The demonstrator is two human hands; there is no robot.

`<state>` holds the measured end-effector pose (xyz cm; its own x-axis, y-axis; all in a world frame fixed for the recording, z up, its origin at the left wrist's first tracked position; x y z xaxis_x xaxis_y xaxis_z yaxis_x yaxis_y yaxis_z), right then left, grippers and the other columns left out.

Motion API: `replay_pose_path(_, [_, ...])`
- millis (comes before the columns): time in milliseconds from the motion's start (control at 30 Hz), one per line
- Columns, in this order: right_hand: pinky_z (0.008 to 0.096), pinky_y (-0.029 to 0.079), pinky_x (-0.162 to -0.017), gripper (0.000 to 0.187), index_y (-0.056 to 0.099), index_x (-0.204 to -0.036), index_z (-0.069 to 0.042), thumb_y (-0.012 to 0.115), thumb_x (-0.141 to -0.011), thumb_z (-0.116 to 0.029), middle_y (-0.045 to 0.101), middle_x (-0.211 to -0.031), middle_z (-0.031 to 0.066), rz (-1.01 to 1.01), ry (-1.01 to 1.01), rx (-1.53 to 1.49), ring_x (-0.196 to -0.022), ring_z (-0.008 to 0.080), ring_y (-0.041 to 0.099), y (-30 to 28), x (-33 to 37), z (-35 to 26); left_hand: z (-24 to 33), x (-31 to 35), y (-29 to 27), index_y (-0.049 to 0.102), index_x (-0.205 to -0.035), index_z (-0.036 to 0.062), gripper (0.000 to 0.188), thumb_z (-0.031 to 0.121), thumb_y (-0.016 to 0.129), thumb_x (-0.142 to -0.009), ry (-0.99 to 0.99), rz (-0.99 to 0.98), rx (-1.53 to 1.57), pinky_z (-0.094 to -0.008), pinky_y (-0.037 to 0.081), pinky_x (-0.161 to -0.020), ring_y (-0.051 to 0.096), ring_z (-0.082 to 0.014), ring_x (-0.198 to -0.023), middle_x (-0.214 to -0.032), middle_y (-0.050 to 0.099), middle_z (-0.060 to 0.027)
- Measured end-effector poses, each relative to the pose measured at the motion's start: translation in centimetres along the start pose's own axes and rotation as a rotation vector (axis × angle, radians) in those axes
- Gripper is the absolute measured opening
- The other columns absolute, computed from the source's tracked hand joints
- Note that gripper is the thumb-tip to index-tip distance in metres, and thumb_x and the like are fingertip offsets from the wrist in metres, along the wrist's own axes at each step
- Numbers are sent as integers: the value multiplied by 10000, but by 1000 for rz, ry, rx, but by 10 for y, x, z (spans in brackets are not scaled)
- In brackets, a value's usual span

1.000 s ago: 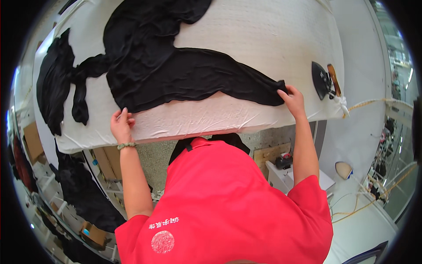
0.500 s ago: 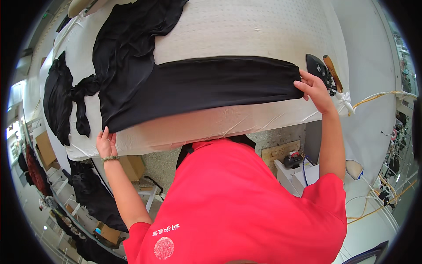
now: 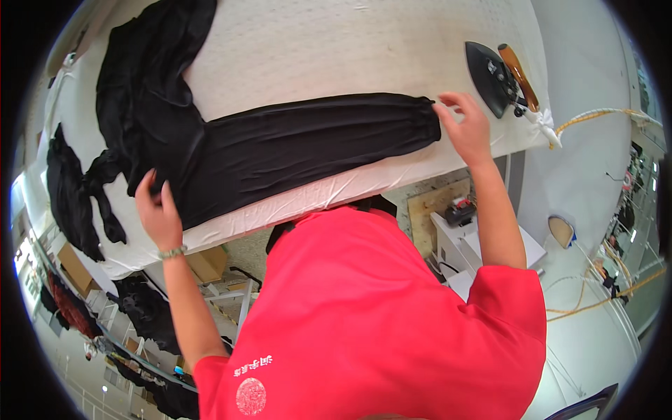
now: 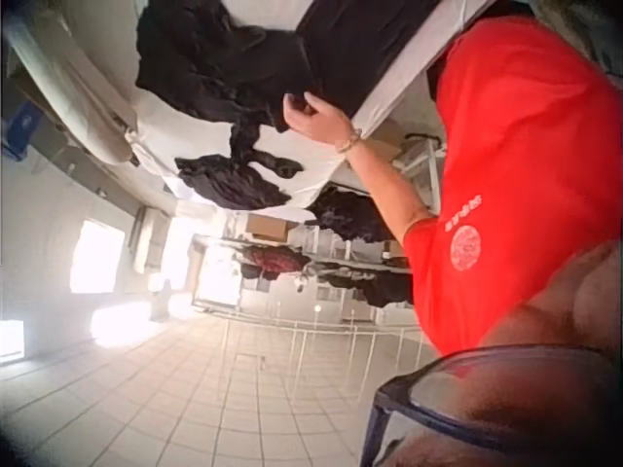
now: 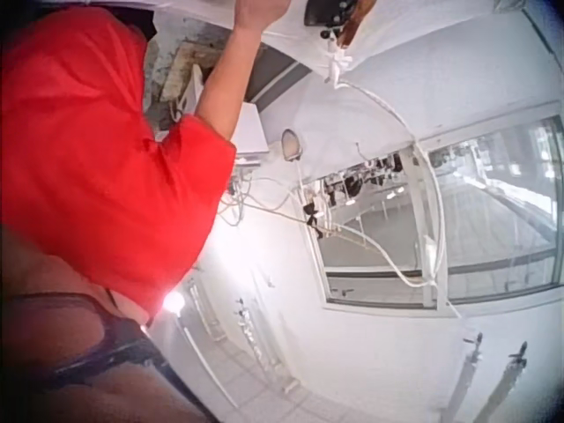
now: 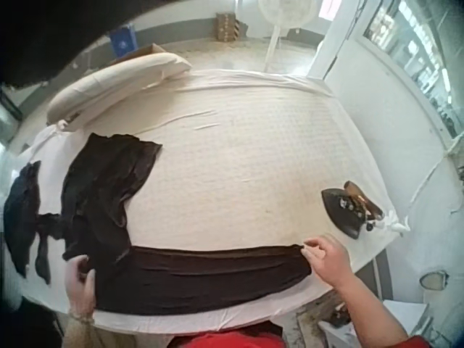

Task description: Ironing and smoothing out black clothes on a pressing table.

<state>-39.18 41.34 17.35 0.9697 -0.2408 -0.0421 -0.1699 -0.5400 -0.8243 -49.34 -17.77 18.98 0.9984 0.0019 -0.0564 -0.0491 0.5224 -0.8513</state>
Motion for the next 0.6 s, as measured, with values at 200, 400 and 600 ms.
replay_pose_path(200, [353,519,-820,154,687,-986,-83,769,-874,-148,672,-984,59,-240,-166,205,-955,262,644,11,-27,-15,93,-104,64,658,-1125,70,267,65,736,-870,775,-395,-173,-357,534,-815,623,-291,-973,-1094,657,-92])
replay_pose_path(400, [343,515,-808,134,683,-972,-63,758,-886,-134,639,-939,65,-351,-49,174,-913,251,637,14,-38,-2,76,-141,62,626,-926,70,200,123,780,-810,769,-774,-288,-404,502,-784,599,-290,-905,-909,595,-62])
replay_pose_path(600, [314,507,-775,132,667,-975,-35,738,-918,-130,631,-916,48,-415,168,-6,-837,189,621,17,-50,6,79,-147,64,651,-939,86,181,151,782,-832,723,-821,-261,-386,503,-781,601,-265,-891,-889,615,-58])
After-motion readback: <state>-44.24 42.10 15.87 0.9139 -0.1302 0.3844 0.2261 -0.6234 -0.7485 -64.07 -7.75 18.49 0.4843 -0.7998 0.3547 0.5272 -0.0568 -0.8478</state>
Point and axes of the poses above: each hand's wrist, its own x-axis away from the middle knuckle, its own y-axis out of the palm, z = x × y, the point moved 1 cm from there along -x, towards the middle knuckle
